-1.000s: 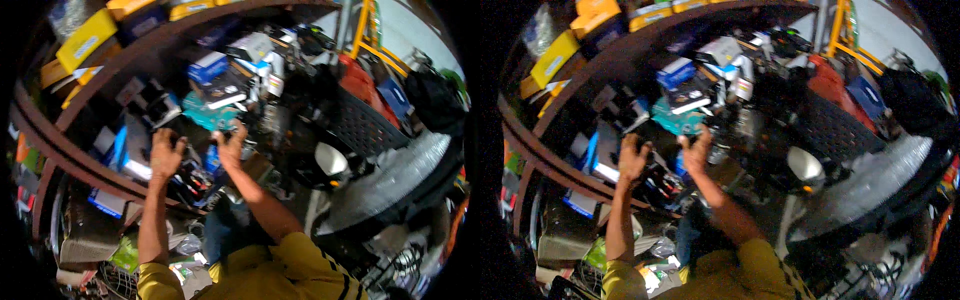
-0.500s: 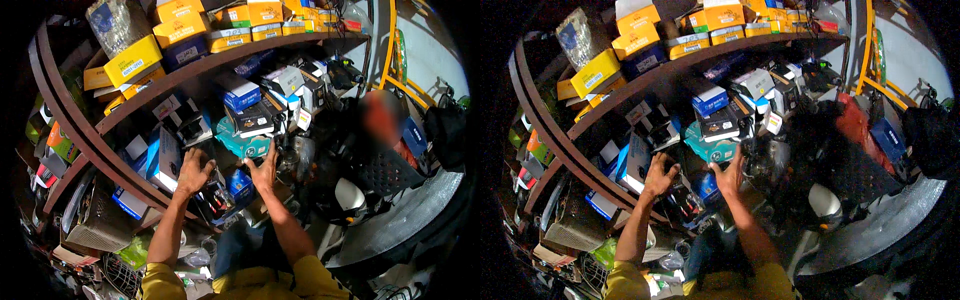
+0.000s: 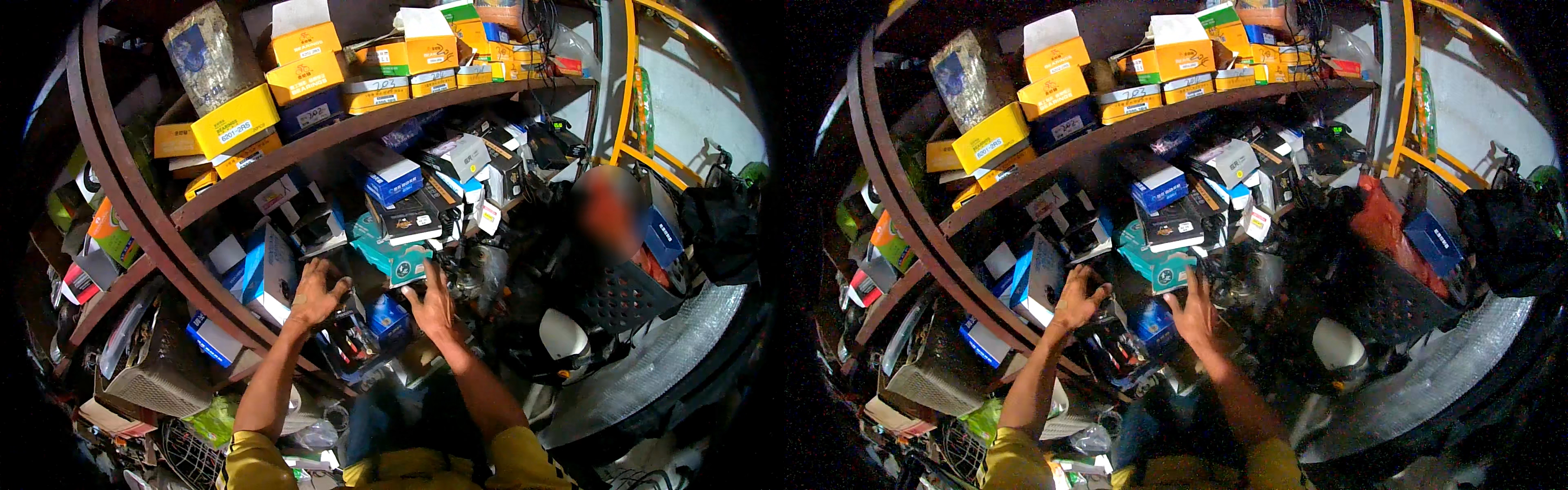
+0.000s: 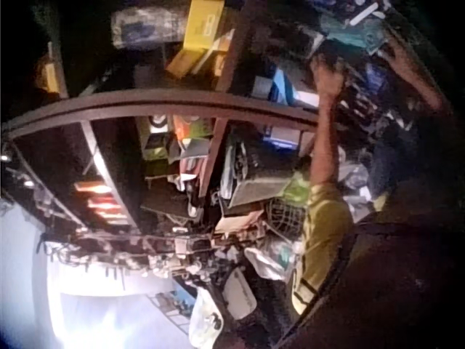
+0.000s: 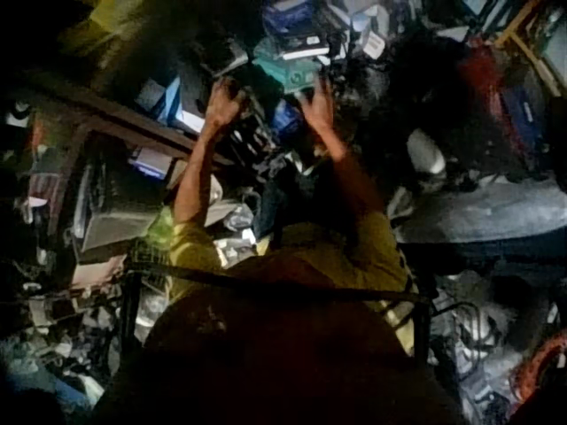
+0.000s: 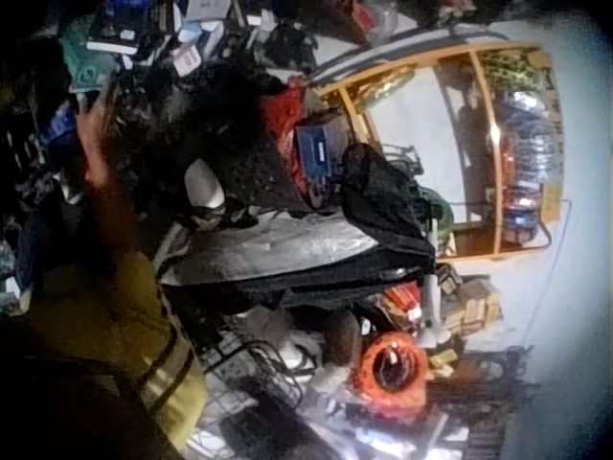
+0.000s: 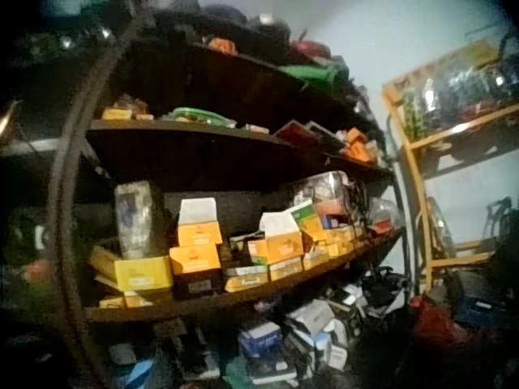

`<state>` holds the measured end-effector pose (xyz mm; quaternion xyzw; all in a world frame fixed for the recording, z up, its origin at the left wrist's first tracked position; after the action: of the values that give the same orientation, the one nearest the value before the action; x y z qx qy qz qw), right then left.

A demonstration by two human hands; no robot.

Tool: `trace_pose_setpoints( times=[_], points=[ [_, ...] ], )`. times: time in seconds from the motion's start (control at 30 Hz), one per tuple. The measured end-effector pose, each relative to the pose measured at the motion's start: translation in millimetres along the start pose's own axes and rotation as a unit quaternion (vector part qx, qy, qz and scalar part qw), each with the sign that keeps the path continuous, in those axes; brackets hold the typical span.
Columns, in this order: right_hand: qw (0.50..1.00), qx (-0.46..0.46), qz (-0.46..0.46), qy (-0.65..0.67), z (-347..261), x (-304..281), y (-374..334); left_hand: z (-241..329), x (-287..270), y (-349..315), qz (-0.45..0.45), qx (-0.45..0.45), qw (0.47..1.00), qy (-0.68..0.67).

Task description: The person rummages through a cluttered shelf filled with various small boxes and electronic components. They pick up, inspect, and move several boxes around, seemingly searching for a specific item or attempting to organize the shelf.

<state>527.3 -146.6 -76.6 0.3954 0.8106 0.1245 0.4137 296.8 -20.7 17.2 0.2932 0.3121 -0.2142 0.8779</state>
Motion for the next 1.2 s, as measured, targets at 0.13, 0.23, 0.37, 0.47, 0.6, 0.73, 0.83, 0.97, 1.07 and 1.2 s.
trace_pose_setpoints(
  times=[0.13,0.23,0.37,0.47,0.6,0.73,0.83,0.97,1.07,1.2],
  points=[
    [1.0,0.005,-0.003,0.022,31.7,3.3,-51.3,13.0,-1.6,0.1,0.008,-0.01,1.0,-0.013],
    [0.99,0.092,-0.082,0.067,85.8,17.0,-105.4,23.7,0.6,2.3,0.003,-0.038,0.999,-0.025],
    [0.992,0.085,-0.097,-0.002,134.9,14.4,-163.2,12.9,-3.9,1.2,0.001,-0.024,0.999,-0.027],
    [0.989,0.098,-0.097,-0.057,171.4,4.7,-193.5,24.3,-1.2,3.0,0.002,-0.036,0.999,-0.034],
    [0.985,0.095,-0.091,-0.11,206.3,-7.9,-214.8,19.0,-5.8,1.4,0.005,-0.017,1.0,-0.006],
    [0.982,0.089,-0.077,-0.149,233.6,-24.5,-225.2,2.2,-6.2,5.7,-0.023,-0.121,0.984,-0.126],
    [0.979,0.086,-0.051,-0.18,250.1,-41.4,-234.8,30.5,-9.8,26.9,0.012,-0.05,0.995,-0.089],
    [0.973,0.064,0.012,-0.219,271.8,-67.3,-245.0,52.4,10.1,83.1,0.002,0.001,0.991,-0.137],
    [0.969,0.039,0.007,-0.243,276.7,-67.7,-224.1,12.3,17.9,122.5,0.016,0.023,0.991,-0.13],
    [0.946,-0.011,-0.007,-0.325,250.4,-83.4,-195.3,12.8,28.3,150.3,0.033,0.004,0.97,-0.24]
  ],
)
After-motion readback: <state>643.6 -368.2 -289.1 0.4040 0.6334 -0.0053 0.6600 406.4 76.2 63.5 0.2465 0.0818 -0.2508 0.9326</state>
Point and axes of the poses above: each hand's wrist, its own y-axis towards the middle knuckle, its own x-axis out of the palm, z = x × y, the point moved 8 cm from there along y, towards the middle knuckle, and after that the axes turned 13 degrees about -y, right-handed, at the moved point
